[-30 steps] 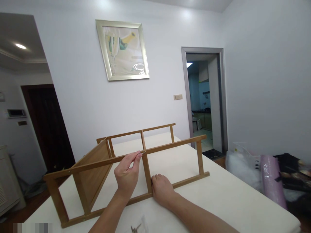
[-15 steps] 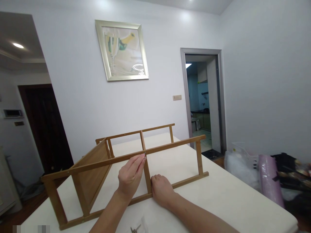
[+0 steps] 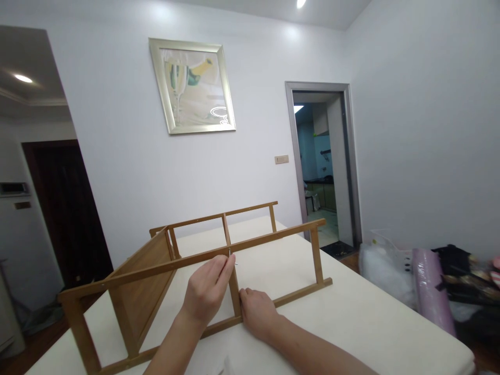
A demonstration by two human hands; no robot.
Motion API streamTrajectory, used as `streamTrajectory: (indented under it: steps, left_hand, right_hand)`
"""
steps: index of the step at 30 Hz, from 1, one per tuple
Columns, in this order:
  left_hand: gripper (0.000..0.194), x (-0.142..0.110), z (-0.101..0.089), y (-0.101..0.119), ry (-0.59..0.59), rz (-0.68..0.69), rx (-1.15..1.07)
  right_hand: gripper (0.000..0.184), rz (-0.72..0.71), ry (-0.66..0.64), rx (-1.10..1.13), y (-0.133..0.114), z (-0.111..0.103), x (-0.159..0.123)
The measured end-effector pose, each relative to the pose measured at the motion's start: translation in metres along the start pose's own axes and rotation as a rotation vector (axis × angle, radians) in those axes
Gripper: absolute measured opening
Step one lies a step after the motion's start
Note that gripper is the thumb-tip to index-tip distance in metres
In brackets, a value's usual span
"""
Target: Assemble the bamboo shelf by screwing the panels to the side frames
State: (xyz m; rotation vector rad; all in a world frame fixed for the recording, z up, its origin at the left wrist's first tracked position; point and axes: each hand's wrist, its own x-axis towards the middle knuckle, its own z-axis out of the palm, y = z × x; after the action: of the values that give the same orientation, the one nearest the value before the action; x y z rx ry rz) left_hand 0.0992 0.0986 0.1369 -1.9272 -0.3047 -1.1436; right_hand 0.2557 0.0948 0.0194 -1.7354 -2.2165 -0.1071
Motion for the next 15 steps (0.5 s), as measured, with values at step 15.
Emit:
streamTrajectory:
  steps: [15]
  left_hand:
    - [0.032,0.002,0.0033,0.0049,0.073,-0.117,0.106]
  right_hand:
    - [0.024,0.006,0.002,0.007,-0.0013,-0.0013,-0.0009]
